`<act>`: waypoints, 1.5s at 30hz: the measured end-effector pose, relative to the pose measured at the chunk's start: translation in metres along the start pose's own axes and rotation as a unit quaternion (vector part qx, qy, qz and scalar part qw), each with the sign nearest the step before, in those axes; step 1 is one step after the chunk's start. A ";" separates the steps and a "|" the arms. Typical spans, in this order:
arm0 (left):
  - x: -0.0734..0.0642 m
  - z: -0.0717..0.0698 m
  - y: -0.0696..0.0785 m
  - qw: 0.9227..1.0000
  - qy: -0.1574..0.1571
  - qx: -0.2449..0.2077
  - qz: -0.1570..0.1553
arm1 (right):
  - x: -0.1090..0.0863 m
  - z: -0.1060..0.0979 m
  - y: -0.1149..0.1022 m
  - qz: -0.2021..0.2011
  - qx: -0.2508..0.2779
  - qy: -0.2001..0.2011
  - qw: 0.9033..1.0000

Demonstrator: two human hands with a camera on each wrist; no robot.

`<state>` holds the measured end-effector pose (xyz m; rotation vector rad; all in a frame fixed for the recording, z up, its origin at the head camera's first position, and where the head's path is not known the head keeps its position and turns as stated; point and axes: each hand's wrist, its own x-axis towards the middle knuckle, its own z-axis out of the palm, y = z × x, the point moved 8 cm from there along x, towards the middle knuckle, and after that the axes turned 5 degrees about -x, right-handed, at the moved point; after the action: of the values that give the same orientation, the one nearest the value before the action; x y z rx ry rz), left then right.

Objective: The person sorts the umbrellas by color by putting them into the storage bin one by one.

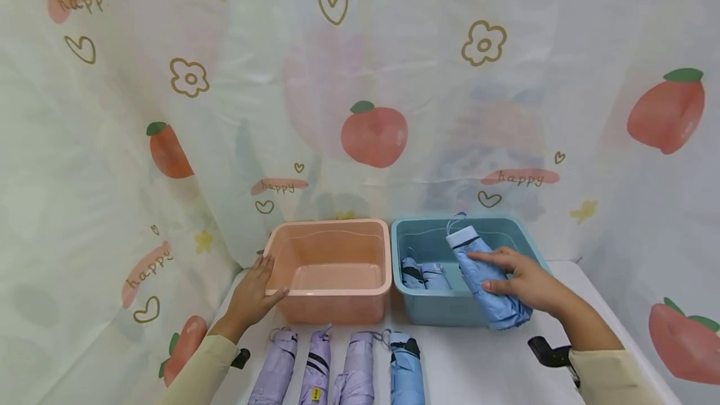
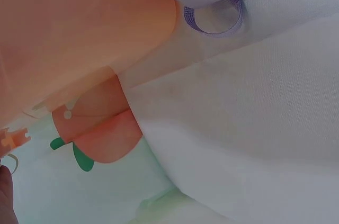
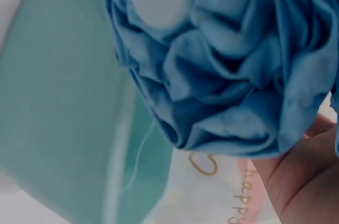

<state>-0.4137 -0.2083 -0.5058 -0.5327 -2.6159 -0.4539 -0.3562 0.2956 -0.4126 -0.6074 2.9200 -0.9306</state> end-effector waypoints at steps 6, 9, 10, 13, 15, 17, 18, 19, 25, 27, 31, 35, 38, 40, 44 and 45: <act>0.000 0.002 -0.004 1.000 -0.008 0.003 -0.004 | 0.040 -0.019 0.020 0.005 -0.039 0.006 0.999; 0.000 0.003 -0.006 1.000 -0.006 0.004 0.002 | 0.059 -0.021 0.029 0.008 -0.051 -0.002 0.999; 0.000 0.003 -0.006 1.000 -0.004 0.004 0.005 | 0.065 -0.020 0.031 0.007 -0.057 -0.006 0.998; -0.001 0.005 -0.005 1.000 0.001 0.006 0.014 | 0.079 -0.016 0.036 -0.006 -0.083 -0.019 0.996; -0.001 0.005 -0.004 1.000 0.000 0.008 0.016 | 0.087 -0.011 0.040 -0.014 -0.100 -0.033 0.994; 0.000 0.005 -0.004 1.000 0.001 0.009 0.018 | 0.095 -0.006 0.046 -0.011 -0.107 -0.051 0.993; 0.000 0.004 -0.003 1.000 0.002 0.009 0.018 | 0.098 -0.004 0.050 -0.006 -0.108 -0.062 0.992; 0.001 0.004 -0.003 1.000 0.002 0.010 0.019 | 0.102 -0.001 0.053 0.000 -0.111 -0.072 0.991; 0.006 0.001 -0.002 1.000 0.000 0.011 0.015 | 0.115 0.022 0.078 0.044 -0.102 -0.148 0.983; 0.006 0.001 -0.003 1.000 -0.002 0.008 0.012 | 0.118 0.030 0.086 0.056 -0.098 -0.170 0.979; 0.006 0.003 -0.006 1.000 -0.001 0.013 0.011 | 0.122 0.043 0.102 0.080 -0.079 -0.197 0.974; 0.003 0.007 -0.008 1.000 0.002 0.016 0.010 | 0.123 0.058 0.118 0.108 -0.055 -0.215 0.969; 0.001 0.009 -0.008 1.000 0.002 0.012 0.009 | 0.122 0.068 0.129 0.123 -0.039 -0.222 0.966; 0.000 0.008 -0.008 1.000 0.006 0.009 0.009 | 0.124 0.073 0.133 0.113 -0.041 -0.225 0.967; 0.000 0.005 -0.006 1.000 0.016 0.003 0.014 | 0.122 0.085 0.138 0.105 -0.052 -0.230 0.966; 0.001 0.004 -0.006 1.000 0.019 0.005 0.015 | 0.122 0.087 0.139 0.102 -0.057 -0.229 0.966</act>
<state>-0.4185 -0.2118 -0.5105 -0.5536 -2.5695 -0.4362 -0.5071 0.3068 -0.5503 -0.4403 2.5647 -0.5166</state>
